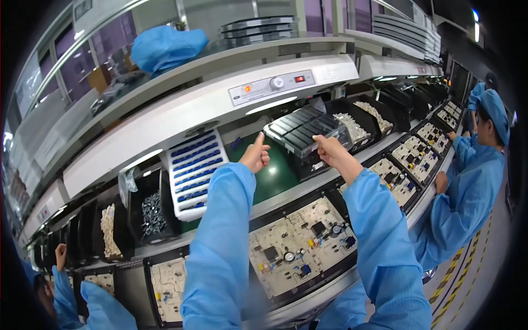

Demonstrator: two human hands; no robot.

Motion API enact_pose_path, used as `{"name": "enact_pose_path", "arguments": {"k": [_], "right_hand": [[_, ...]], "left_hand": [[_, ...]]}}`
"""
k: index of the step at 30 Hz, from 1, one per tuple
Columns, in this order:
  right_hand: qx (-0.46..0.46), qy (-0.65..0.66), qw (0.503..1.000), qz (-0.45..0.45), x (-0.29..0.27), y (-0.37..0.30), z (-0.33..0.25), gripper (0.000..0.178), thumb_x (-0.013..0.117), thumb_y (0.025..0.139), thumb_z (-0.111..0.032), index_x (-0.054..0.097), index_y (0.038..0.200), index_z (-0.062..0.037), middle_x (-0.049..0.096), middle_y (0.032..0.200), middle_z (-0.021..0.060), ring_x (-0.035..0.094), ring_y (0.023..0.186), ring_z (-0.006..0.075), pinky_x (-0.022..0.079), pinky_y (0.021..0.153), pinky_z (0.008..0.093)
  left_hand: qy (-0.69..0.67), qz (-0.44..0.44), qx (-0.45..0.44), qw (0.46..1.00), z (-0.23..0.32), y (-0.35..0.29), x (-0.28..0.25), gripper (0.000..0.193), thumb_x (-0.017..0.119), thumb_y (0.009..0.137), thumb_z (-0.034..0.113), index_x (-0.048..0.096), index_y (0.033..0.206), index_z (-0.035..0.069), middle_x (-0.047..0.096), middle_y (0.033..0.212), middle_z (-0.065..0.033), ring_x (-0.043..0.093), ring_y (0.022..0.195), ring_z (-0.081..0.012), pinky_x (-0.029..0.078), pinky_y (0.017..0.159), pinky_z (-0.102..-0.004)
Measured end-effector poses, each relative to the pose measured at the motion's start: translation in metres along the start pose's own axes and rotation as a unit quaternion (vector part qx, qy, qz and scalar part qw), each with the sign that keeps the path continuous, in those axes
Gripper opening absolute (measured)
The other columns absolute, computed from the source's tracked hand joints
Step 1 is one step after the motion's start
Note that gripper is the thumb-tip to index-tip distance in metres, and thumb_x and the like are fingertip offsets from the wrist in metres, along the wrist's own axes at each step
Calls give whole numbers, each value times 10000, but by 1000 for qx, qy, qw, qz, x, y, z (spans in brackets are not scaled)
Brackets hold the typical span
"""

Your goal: Manually placing components onto printed circuit boards at an assembly station.

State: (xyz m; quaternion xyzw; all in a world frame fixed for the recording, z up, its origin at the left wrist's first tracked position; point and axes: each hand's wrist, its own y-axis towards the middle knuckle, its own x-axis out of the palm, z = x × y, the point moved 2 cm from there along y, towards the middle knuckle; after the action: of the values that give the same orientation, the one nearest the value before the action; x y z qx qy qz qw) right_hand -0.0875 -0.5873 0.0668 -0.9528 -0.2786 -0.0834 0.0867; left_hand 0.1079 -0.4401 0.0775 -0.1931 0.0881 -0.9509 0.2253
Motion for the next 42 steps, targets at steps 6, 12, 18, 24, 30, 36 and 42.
{"name": "enact_pose_path", "arguments": {"k": [6,12,18,24,30,36,42], "right_hand": [[49,-47,990,-124,-52,-20,-27,265,583,876,-192,467,651,-113,379,586,-45,332,498,65,241,437,234],[40,-133,962,-235,-67,-26,-62,146,551,890,-134,502,758,-96,402,645,-47,364,573,65,323,541,223],[49,-192,931,-305,-35,-30,-57,97,542,896,-154,524,835,-80,429,658,-47,403,585,43,330,527,208],[33,-203,910,-360,62,-29,-41,330,615,860,-135,576,1152,13,456,674,-33,431,593,60,331,511,216],[-1,-179,852,-492,197,21,1,233,569,870,-155,640,1048,-24,589,826,-16,461,711,41,365,616,195],[-104,-239,853,-453,270,63,6,324,583,861,-169,624,1139,-8,613,1164,87,526,1065,164,383,932,259],[-198,-232,904,-299,273,109,28,331,612,847,-328,677,1054,-78,678,995,65,596,936,193,439,853,301]], "left_hand": [[30,-124,-74,989,2,27,25,477,517,903,493,300,611,184,209,510,68,205,417,-67,157,407,-223],[81,-253,-40,963,-10,-21,28,411,573,915,307,330,621,152,217,501,74,179,409,-49,129,400,-240],[-30,-177,-21,984,-29,-81,15,309,606,897,244,371,724,140,255,524,76,200,409,-46,141,391,-242],[-18,6,28,999,-37,-169,-21,364,632,882,237,318,714,160,258,542,65,216,415,-46,163,406,-246],[-88,189,102,973,-38,-189,-75,362,695,828,254,358,743,154,267,547,59,235,420,-55,187,412,-247],[-137,239,197,941,-38,-138,-91,319,700,824,243,404,810,125,325,553,41,277,407,-67,204,399,-250],[-274,285,161,904,-44,-81,-60,285,657,860,206,386,855,117,348,610,15,312,471,-95,267,435,-268]]}}
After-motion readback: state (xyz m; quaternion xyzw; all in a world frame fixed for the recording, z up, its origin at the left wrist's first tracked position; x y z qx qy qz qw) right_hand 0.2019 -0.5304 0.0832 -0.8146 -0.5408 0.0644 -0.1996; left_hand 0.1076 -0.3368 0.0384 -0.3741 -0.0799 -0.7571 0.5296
